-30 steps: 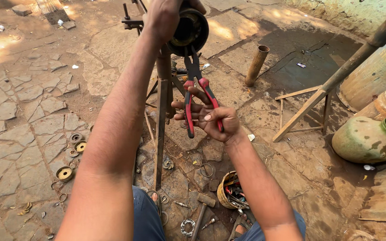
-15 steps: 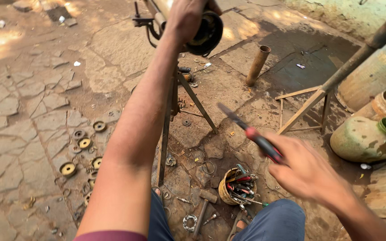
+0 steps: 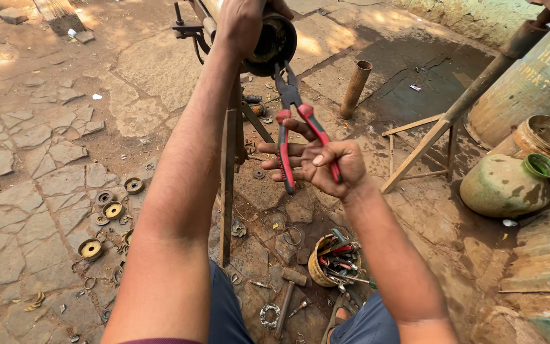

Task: The person sits on the ground repairing a cylindrical pump motor clamped in a stand. They use pliers to grip and pull components from the pump's end, insert a long rod tool into the housing, work it with both hands, and repeatedly reach into a basket of tools on the ground to switch between pliers, a screwdriver-like tool and large pincers.

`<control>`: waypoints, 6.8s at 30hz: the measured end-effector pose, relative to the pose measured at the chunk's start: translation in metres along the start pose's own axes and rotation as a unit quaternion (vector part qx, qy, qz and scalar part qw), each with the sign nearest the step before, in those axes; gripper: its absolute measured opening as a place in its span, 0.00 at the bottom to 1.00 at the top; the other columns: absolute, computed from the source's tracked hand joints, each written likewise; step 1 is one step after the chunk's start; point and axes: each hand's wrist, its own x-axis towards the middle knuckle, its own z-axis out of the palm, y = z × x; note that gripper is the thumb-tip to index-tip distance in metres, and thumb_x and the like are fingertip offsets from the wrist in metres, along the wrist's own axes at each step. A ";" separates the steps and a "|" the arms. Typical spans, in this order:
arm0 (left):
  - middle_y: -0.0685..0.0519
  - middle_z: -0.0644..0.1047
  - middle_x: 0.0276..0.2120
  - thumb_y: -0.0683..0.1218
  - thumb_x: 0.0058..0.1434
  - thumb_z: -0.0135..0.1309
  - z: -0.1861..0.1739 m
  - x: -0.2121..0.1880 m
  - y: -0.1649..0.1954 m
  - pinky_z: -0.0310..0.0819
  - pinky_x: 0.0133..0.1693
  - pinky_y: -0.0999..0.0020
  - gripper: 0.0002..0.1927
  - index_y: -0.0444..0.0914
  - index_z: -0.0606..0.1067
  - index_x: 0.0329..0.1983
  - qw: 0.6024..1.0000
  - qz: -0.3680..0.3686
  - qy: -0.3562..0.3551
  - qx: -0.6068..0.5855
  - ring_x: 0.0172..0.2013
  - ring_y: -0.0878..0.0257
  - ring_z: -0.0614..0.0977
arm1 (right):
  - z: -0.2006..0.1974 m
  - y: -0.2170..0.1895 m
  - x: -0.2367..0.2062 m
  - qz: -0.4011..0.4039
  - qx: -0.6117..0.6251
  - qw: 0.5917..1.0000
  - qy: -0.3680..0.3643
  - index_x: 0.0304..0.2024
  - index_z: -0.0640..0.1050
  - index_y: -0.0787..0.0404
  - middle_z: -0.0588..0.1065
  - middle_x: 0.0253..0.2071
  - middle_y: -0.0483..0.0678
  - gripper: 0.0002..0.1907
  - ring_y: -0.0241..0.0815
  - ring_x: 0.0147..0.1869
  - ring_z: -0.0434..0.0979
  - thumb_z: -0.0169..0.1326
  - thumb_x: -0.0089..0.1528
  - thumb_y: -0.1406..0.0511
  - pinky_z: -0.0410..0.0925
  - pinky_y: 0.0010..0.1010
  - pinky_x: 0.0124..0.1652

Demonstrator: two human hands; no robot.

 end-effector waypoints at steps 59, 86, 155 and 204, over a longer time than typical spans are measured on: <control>0.56 0.85 0.33 0.61 0.82 0.29 0.011 0.019 0.024 0.73 0.40 0.58 0.37 0.41 0.85 0.34 0.990 0.057 0.080 0.101 0.34 0.54 0.83 | 0.071 -0.085 -0.050 0.135 -0.742 0.580 0.307 0.63 0.71 0.66 0.73 0.53 0.63 0.37 0.58 0.53 0.77 0.45 0.47 0.75 0.72 0.49 0.53; 0.49 0.82 0.24 0.64 0.76 0.28 0.000 0.028 0.047 0.75 0.37 0.60 0.41 0.38 0.86 0.29 0.998 -0.032 0.057 -0.007 0.28 0.54 0.82 | 0.018 0.007 -0.023 -0.080 0.025 0.984 0.158 0.59 0.66 0.66 0.69 0.58 0.70 0.34 0.64 0.55 0.75 0.46 0.47 0.73 0.70 0.59 0.59; 0.51 0.83 0.25 0.63 0.78 0.29 0.000 0.027 0.051 0.75 0.41 0.59 0.40 0.38 0.85 0.28 0.998 0.005 0.064 0.017 0.30 0.56 0.83 | 0.028 -0.078 -0.003 0.071 -0.118 0.987 0.086 0.68 0.64 0.72 0.71 0.61 0.71 0.46 0.69 0.64 0.75 0.46 0.43 0.71 0.66 0.65 0.62; 0.49 0.85 0.36 0.61 0.78 0.28 -0.015 0.016 0.036 0.80 0.50 0.67 0.36 0.34 0.83 0.38 0.990 -0.062 0.025 -0.121 0.40 0.61 0.86 | 0.021 -0.044 0.000 0.031 -0.109 0.993 0.022 0.70 0.62 0.71 0.72 0.61 0.68 0.48 0.63 0.62 0.76 0.46 0.43 0.71 0.70 0.58 0.62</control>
